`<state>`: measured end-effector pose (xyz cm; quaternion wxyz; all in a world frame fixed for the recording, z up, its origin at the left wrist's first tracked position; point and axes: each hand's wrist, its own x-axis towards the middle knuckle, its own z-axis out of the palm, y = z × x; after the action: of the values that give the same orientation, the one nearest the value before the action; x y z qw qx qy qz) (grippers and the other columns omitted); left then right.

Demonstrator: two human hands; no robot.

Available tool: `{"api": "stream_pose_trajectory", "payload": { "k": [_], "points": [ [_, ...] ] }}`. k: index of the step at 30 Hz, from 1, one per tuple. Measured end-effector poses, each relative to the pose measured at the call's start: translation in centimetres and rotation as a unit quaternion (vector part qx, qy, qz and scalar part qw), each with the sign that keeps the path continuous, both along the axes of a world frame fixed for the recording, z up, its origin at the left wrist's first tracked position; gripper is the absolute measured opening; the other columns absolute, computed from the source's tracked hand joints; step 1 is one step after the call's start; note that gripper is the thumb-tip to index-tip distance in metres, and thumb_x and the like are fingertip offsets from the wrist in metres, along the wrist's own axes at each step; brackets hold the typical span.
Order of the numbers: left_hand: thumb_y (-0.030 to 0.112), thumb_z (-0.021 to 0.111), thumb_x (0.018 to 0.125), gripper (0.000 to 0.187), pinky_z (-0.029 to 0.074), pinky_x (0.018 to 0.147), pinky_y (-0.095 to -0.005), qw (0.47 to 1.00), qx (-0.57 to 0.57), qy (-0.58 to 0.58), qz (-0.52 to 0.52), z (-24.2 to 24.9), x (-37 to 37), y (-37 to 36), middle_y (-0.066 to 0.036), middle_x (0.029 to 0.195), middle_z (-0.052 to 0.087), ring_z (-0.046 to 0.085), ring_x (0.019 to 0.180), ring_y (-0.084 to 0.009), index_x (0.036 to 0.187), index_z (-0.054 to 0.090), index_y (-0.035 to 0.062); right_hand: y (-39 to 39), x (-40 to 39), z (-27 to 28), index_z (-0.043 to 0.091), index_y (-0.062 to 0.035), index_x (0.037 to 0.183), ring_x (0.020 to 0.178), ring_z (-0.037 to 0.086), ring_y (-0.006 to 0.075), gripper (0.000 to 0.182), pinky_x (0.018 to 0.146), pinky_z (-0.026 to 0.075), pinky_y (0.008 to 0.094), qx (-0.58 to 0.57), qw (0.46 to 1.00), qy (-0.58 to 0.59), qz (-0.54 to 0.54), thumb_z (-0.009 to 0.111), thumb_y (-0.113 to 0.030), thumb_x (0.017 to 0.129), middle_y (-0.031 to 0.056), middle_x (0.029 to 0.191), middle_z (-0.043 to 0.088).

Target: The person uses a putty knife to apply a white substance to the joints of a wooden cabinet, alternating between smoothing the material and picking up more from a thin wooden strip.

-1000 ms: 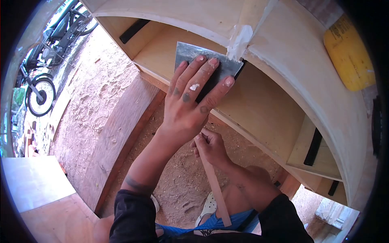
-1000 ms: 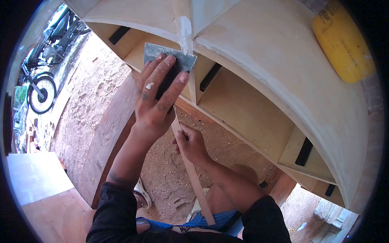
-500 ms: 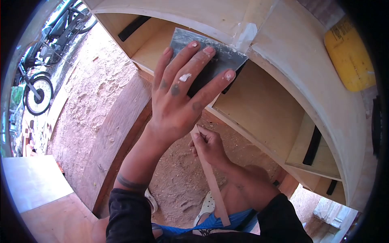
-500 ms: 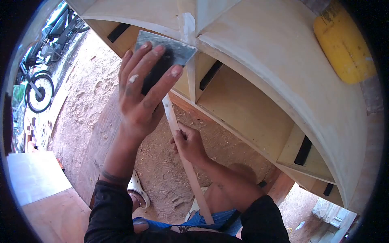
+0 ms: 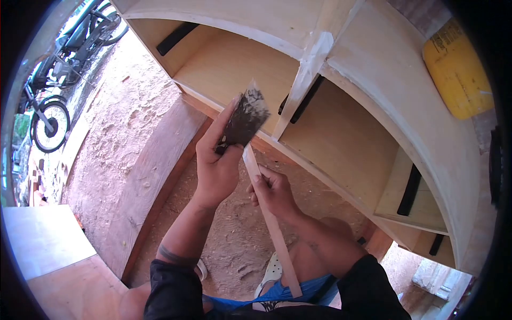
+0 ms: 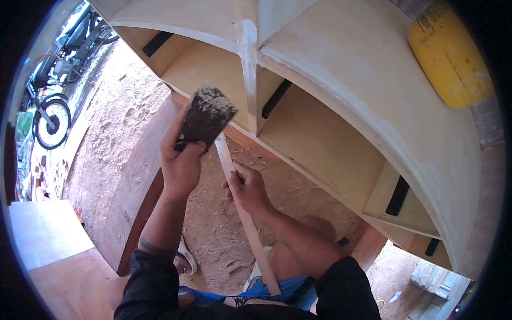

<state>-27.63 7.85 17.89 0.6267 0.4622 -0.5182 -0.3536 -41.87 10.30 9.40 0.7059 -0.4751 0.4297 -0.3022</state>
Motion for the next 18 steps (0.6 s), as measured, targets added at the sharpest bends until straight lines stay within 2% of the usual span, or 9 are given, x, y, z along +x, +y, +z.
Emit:
{"api": "stream_pose_trajectory", "payload": {
  "k": [1, 4, 7, 10, 13, 14, 16, 17, 18],
  "points": [
    [-0.015, 0.039, 0.069, 0.063, 0.04, 0.094, -0.0277, 0.997, 0.024, 0.075, -0.028, 0.1, 0.1, 0.0, -0.014, 0.123, 0.054, 0.05, 0.113, -0.0159, 0.131, 0.042, -0.0036, 0.0, 0.0, 0.1, 0.051, 0.0024, 0.119, 0.054, 0.054, 0.0068, 0.03, 0.05, 0.049, 0.023, -0.003, 1.0, -0.001, 0.002, 0.042, -0.013, 0.095, 0.0053, 0.071, 0.057],
    [-0.014, 0.04, 0.068, 0.064, 0.039, 0.093, -0.0266, 0.987, 0.034, 0.15, -0.048, 0.8, -0.2, 0.3, -0.013, 0.12, 0.056, 0.051, 0.111, -0.0167, 0.131, 0.042, -0.0032, 0.0, 0.0, 0.2, 0.051, 0.0027, 0.119, 0.055, 0.054, 0.0066, 0.03, 0.05, 0.05, 0.0226, -0.006, 1.0, -0.001, 0.001, 0.042, -0.014, 0.095, 0.0054, 0.072, 0.057],
    [-0.015, 0.041, 0.067, 0.064, 0.039, 0.094, -0.0266, 0.998, -0.011, 0.052, -0.032, 1.2, -0.1, 1.5, -0.013, 0.119, 0.056, 0.052, 0.111, -0.0171, 0.13, 0.043, -0.004, 0.0, -0.1, 0.7, 0.047, 0.0033, 0.125, 0.053, 0.054, 0.0064, 0.035, 0.048, 0.05, 0.0227, 0.011, 1.0, 0.005, -0.012, 0.041, -0.013, 0.095, 0.0064, 0.072, 0.058],
    [-0.015, 0.04, 0.068, 0.064, 0.04, 0.093, -0.0267, 0.992, 0.024, 0.121, -0.016, 1.1, 1.0, 2.6, -0.012, 0.121, 0.054, 0.05, 0.113, -0.0166, 0.13, 0.043, -0.003, 0.1, -0.4, 0.7, 0.047, 0.0042, 0.123, 0.053, 0.054, 0.006, 0.034, 0.048, 0.051, 0.0225, -0.014, 1.0, 0.001, -0.021, 0.041, -0.013, 0.094, 0.0063, 0.071, 0.058],
    [-0.017, 0.039, 0.068, 0.063, 0.041, 0.094, -0.0296, 0.999, -0.005, -0.023, 0.022, 1.8, 1.2, 2.8, -0.014, 0.123, 0.054, 0.051, 0.115, -0.0223, 0.129, 0.046, -0.0007, 0.1, -0.5, 0.9, 0.047, 0.0046, 0.123, 0.053, 0.054, 0.006, 0.034, 0.048, 0.051, 0.0223, -0.008, 1.0, 0.004, -0.022, 0.041, -0.013, 0.094, 0.0062, 0.071, 0.058],
    [-0.017, 0.04, 0.068, 0.063, 0.041, 0.095, -0.0312, 0.989, -0.067, -0.121, 0.047, 2.4, 1.1, 2.6, -0.015, 0.123, 0.054, 0.052, 0.115, -0.0252, 0.129, 0.047, 0.0, 0.1, -0.4, 0.9, 0.048, 0.0046, 0.123, 0.053, 0.054, 0.006, 0.034, 0.048, 0.051, 0.0223, -0.011, 1.0, 0.005, -0.019, 0.042, -0.013, 0.094, 0.0062, 0.071, 0.058],
    [-0.017, 0.042, 0.069, 0.062, 0.041, 0.096, -0.0345, 0.927, -0.186, -0.311, 0.096, 3.8, 0.5, 1.4, -0.017, 0.123, 0.053, 0.052, 0.115, -0.0309, 0.127, 0.049, 0.0016, 0.3, -0.4, 0.5, 0.048, 0.0045, 0.123, 0.053, 0.054, 0.0059, 0.034, 0.048, 0.051, 0.0224, -0.017, 1.0, 0.009, -0.012, 0.042, -0.013, 0.094, 0.0062, 0.071, 0.058],
    [-0.015, 0.048, 0.069, 0.058, 0.041, 0.097, -0.0418, 0.906, -0.226, -0.336, 0.122, 4.5, -0.2, 0.8, -0.019, 0.121, 0.053, 0.051, 0.114, -0.0378, 0.124, 0.052, 0.0019, 0.3, -0.3, 0.3, 0.048, 0.0042, 0.123, 0.053, 0.054, 0.0059, 0.034, 0.048, 0.051, 0.0224, -0.012, 1.0, 0.004, -0.011, 0.042, -0.013, 0.094, 0.0062, 0.071, 0.058],
    [-0.013, 0.049, 0.069, 0.057, 0.04, 0.097, -0.0431, 0.89, -0.258, -0.351, 0.136, 4.7, -0.7, 0.1, -0.018, 0.121, 0.053, 0.051, 0.114, -0.0377, 0.124, 0.052, 0.0018, 0.4, -0.2, 0.3, 0.048, 0.0039, 0.123, 0.053, 0.054, 0.0059, 0.034, 0.048, 0.05, 0.0224, -0.005, 1.0, -0.001, -0.01, 0.043, -0.013, 0.094, 0.0062, 0.071, 0.058]
  ]
}}
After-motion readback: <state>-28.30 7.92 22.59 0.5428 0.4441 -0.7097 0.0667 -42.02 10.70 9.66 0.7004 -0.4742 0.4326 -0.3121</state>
